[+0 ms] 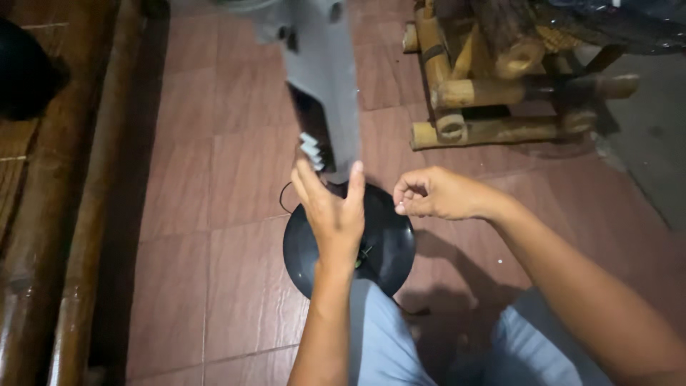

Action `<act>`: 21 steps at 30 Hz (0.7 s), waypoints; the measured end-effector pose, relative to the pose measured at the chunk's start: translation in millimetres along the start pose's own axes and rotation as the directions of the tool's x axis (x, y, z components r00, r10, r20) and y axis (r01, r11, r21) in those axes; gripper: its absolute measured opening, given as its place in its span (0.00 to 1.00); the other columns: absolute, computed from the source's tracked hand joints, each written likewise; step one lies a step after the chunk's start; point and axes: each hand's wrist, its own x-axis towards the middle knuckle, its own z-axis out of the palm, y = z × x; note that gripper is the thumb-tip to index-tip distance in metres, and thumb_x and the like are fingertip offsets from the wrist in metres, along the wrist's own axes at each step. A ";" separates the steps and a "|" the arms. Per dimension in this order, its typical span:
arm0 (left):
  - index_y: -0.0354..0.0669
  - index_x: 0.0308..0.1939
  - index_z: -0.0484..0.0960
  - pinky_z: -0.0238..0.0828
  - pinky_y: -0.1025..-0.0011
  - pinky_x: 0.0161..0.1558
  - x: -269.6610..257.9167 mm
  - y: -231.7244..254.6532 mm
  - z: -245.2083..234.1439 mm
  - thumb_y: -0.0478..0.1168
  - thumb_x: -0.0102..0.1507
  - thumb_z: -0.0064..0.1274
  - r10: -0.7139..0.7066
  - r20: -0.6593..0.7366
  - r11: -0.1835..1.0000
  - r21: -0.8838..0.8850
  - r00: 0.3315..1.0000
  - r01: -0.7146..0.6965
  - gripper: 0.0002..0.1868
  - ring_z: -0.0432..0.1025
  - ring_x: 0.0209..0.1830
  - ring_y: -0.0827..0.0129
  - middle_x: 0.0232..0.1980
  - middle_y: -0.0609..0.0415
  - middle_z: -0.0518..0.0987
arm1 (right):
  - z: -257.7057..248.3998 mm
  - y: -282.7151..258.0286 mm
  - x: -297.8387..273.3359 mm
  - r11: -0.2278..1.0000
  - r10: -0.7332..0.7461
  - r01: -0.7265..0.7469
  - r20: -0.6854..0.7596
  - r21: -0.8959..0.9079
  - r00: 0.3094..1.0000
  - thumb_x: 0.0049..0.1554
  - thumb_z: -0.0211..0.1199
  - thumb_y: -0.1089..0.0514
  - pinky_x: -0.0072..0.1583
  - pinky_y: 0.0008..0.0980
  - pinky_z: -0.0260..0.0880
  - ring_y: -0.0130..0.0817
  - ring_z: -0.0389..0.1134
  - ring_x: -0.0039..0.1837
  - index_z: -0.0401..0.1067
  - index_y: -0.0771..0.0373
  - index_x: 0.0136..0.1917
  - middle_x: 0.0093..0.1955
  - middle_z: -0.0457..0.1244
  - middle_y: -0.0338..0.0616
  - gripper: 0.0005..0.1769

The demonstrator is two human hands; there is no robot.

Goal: The person disassembles a standing electric fan by removing the front grille, fan blades, and motor housing from the stand. They then detach the stand pole from the base and use a screwdriver to loosen the base assembly.

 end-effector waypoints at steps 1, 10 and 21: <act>0.27 0.70 0.61 0.63 0.54 0.66 -3.0 1.1 5.5 0.43 0.63 0.65 -0.027 -0.012 0.998 0.055 1.000 0.027 0.40 0.65 0.66 0.40 0.66 0.31 0.67 | -3.2 -0.4 -5.4 0.999 -0.023 0.024 -0.007 0.041 1.000 0.56 0.70 0.59 0.46 0.24 0.66 0.19 0.62 0.43 0.76 0.65 0.47 0.38 0.64 0.30 0.08; 0.31 0.65 0.68 0.69 0.64 0.61 -38.0 49.2 18.1 0.36 0.71 0.54 -0.038 -0.332 0.999 -0.015 0.943 0.035 0.21 0.72 0.57 0.57 0.59 0.42 0.73 | -82.3 -10.5 -57.3 0.919 -0.060 0.123 -0.175 0.374 0.983 0.60 0.65 0.58 0.40 0.25 0.67 0.22 0.65 0.39 0.78 0.66 0.53 0.39 0.68 0.37 0.11; 0.40 0.54 0.79 0.70 0.59 0.56 -9.3 143.1 225.1 0.32 0.68 0.54 0.496 0.316 0.857 -0.328 0.809 -0.397 0.10 0.73 0.53 0.49 0.49 0.45 0.78 | -220.7 38.3 -131.2 0.934 -0.060 0.241 -0.552 0.263 0.832 0.60 0.62 0.63 0.45 0.24 0.71 0.22 0.68 0.42 0.77 0.66 0.58 0.49 0.72 0.42 0.13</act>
